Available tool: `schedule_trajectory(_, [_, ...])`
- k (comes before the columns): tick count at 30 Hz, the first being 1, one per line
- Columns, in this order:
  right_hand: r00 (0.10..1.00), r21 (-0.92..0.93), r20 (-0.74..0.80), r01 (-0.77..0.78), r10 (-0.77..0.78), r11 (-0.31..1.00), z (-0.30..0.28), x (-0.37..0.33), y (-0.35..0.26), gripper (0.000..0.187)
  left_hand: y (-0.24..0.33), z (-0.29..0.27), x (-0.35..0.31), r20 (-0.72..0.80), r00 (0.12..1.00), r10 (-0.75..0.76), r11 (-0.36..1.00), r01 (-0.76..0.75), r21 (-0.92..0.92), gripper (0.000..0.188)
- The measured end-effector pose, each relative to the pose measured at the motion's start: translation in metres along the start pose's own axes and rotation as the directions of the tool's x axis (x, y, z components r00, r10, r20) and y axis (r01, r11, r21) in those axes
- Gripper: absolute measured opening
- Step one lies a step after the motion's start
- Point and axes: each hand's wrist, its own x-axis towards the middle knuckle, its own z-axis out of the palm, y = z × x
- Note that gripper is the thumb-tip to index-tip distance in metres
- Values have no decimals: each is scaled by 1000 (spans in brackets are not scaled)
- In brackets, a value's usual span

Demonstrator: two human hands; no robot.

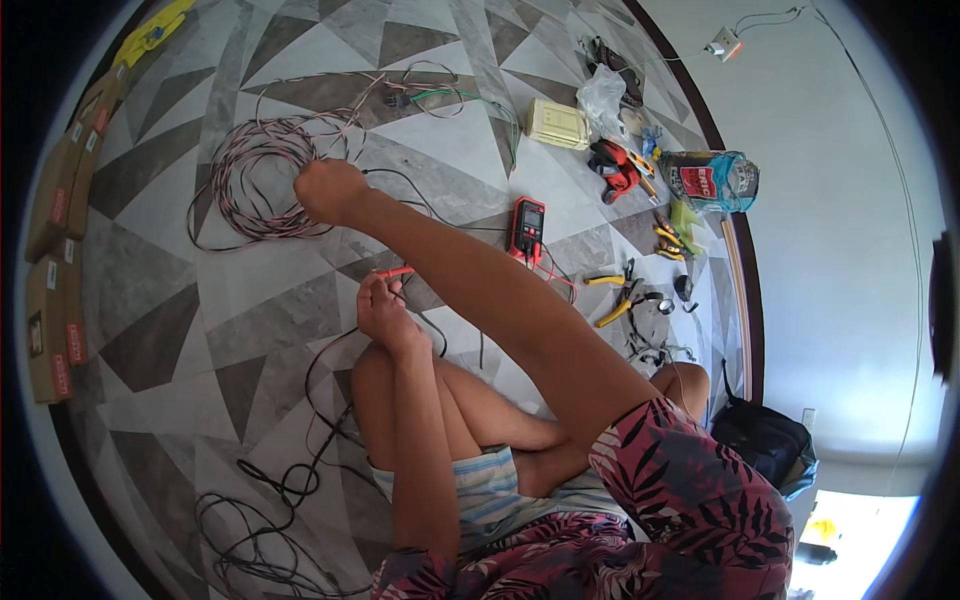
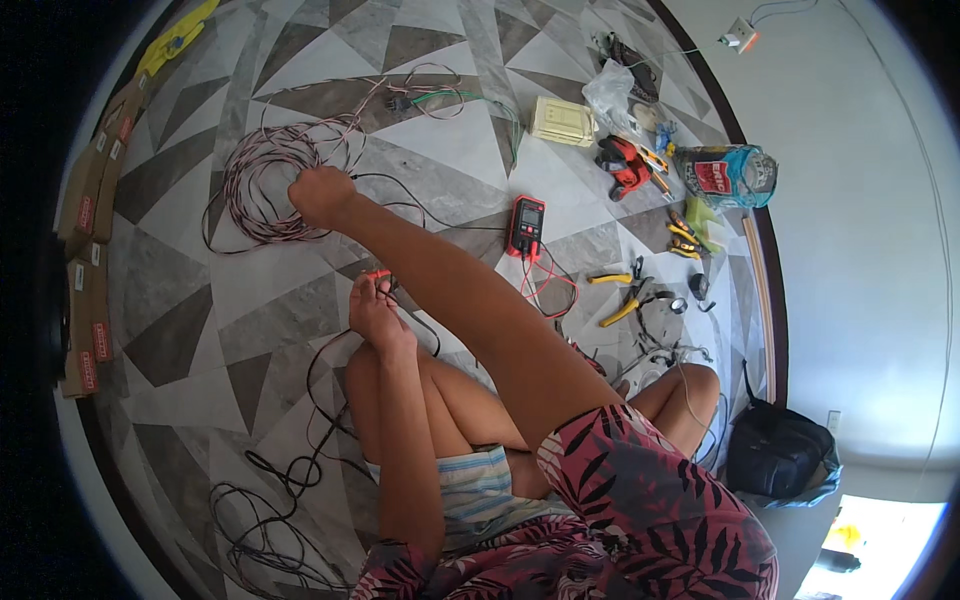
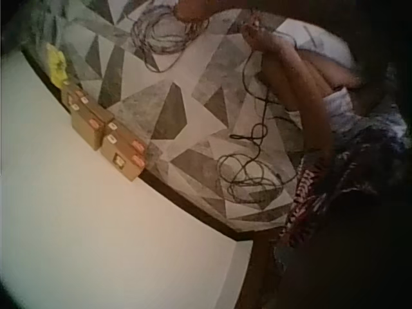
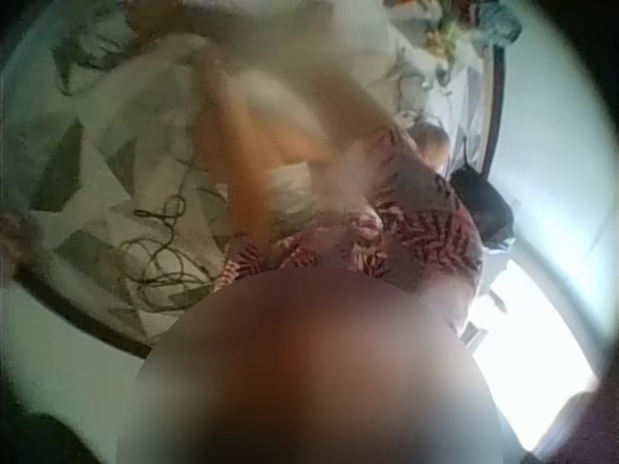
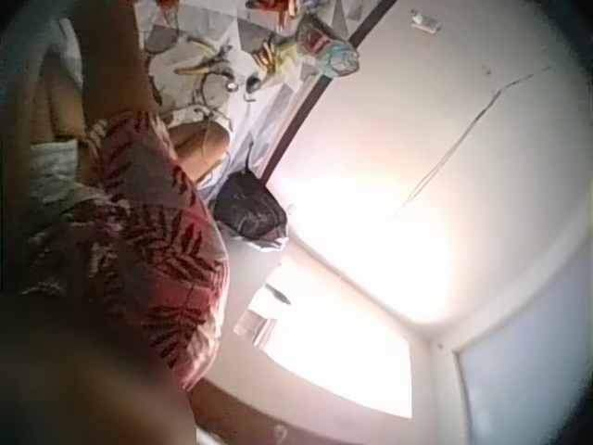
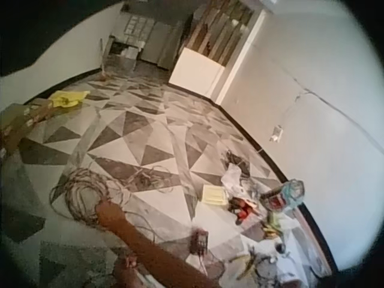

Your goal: Assembling and wiring an electrical outlet component while sitting on the floor.

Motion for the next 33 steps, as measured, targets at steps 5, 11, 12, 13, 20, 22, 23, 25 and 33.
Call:
schedule_trajectory(5, [999,13,-49,-1,2,1000,3,1,0,12,-3,2,0,-75,997,27,998,-31,-48,9])
schedule_trajectory(11, [999,-2,15,-29,29,1000,3,4,-4,12,0,-3,3,-34,999,21,1000,-21,-14,10])
schedule_trajectory(12, [1000,20,-24,-10,10,1000,4,3,-3,12,1,-3,3,-30,999,21,1000,-21,-12,10])
schedule_trajectory(13, [998,40,-64,11,-8,999,4,3,-2,11,1,-2,3,-31,999,12,1000,-12,5,10])
schedule_trajectory(20, [998,42,-66,12,-9,999,7,6,-2,11,0,-1,3,-51,998,27,998,-30,-57,12])
schedule_trajectory(22, [999,36,-39,-30,31,999,6,6,5,15,-3,5,2,-51,998,23,997,-27,-71,11])
schedule_trajectory(23, [998,24,-43,-40,41,999,4,1,13,15,-6,10,1,-56,998,21,996,-25,-82,11])
schedule_trajectory(25, [987,140,-108,-103,119,985,-2,-8,14,31,-6,9,1,-61,998,16,996,-21,-89,11])
schedule_trajectory(33, [911,248,384,-261,152,933,-47,-130,25,39,0,-5,10,63,996,-57,991,63,-114,9])
